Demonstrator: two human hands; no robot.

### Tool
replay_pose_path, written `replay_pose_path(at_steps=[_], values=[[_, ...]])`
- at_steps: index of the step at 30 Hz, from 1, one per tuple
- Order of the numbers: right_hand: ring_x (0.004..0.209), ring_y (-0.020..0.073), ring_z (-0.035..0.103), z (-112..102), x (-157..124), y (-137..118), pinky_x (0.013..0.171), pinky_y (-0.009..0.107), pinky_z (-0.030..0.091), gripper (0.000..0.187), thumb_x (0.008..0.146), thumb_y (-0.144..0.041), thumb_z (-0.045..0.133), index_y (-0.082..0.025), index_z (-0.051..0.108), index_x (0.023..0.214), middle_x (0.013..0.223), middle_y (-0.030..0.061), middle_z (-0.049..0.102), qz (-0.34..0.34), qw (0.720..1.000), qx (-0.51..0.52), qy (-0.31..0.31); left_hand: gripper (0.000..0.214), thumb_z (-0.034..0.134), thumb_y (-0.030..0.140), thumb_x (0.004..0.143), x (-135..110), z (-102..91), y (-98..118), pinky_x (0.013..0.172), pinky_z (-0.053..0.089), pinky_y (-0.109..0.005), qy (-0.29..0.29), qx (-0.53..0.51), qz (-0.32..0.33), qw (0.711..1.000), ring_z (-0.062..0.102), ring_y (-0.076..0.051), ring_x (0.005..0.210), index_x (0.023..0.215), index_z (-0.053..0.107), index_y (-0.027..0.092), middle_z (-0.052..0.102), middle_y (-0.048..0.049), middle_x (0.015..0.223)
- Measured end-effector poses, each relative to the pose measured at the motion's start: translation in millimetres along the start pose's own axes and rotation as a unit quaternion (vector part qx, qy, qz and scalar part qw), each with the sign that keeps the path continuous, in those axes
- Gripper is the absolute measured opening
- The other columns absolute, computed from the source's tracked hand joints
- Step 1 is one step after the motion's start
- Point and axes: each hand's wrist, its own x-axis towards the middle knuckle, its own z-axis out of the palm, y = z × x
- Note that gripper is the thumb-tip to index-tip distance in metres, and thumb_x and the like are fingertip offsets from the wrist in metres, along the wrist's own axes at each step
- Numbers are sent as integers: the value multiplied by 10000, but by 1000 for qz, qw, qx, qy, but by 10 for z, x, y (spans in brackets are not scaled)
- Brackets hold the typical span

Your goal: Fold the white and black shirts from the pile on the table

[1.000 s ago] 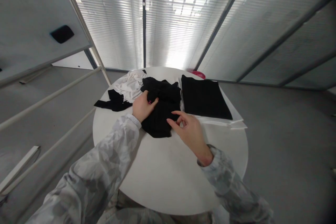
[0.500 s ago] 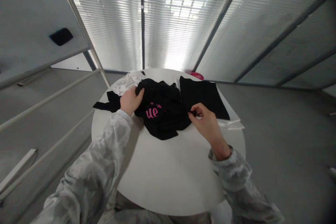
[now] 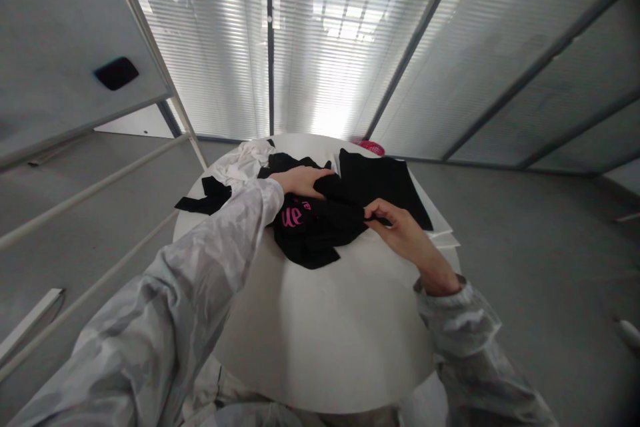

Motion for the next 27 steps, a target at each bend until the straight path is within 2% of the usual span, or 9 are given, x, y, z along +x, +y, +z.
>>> replay_pose_path(at_steps=[3,7,11,15,18,20,23,25,27], values=[[835,231,682,-83,-18,143,751,350,527,164,1010,-426,747,-276,681,991,903,17,721,10,999,13,28,501,716,401,913,9,-13,-25,1029,561,-398,24,-6,8,1000,777,-309,1150,1383,749,231,822,-101,1290],[821,212,671,-228,19,419,746,333,536,228,944,-455,811,-282,670,988,886,2,694,30,993,49,99,255,679,389,905,-67,-196,21,900,536,-359,88,-40,15,995,733,-251,949,1055,783,211,800,-47,1022],[749,202,652,-374,166,722,682,329,556,351,840,-522,883,-289,653,966,838,-6,686,57,970,72,225,262,669,432,921,-186,-442,65,783,475,-337,115,-103,21,988,640,-199,805,821,710,193,677,-9,807],[719,224,691,-432,403,920,648,359,610,465,774,-564,924,-291,644,1024,820,-1,725,92,939,103,316,387,717,498,912,-275,-574,124,789,475,-339,152,-175,6,973,617,-183,821,687,643,192,647,-21,814],[650,208,662,-380,611,975,605,350,594,455,802,-572,871,-268,655,1063,798,0,730,111,927,88,349,446,717,574,940,-323,-584,185,714,475,-336,113,-246,-86,959,617,-180,746,708,684,195,646,-28,757],[614,195,628,-314,744,980,587,338,565,424,828,-563,817,-248,671,1073,776,1,714,121,924,70,355,476,729,619,944,-349,-579,223,655,461,-326,77,-283,-125,948,616,-175,691,728,698,196,649,-30,723],[639,207,629,-217,908,981,608,344,552,379,851,-528,750,-230,682,1076,775,12,697,132,923,71,354,415,860,610,840,-374,-595,240,669,496,-310,30,-290,-116,950,686,-188,746,861,763,207,741,-35,823],[669,220,637,-177,991,997,634,356,551,346,860,-501,724,-227,677,1066,787,21,692,132,922,80,355,453,956,559,724,-392,-637,214,702,536,-308,-12,-273,-116,955,741,-212,811,993,807,227,805,-36,917],[679,217,629,-168,1057,1028,653,352,540,309,860,-468,717,-227,670,1049,791,19,686,128,918,81,367,483,1003,504,649,-430,-714,170,713,560,-308,-53,-242,-121,961,772,-233,839,1020,835,243,835,-32,940]])
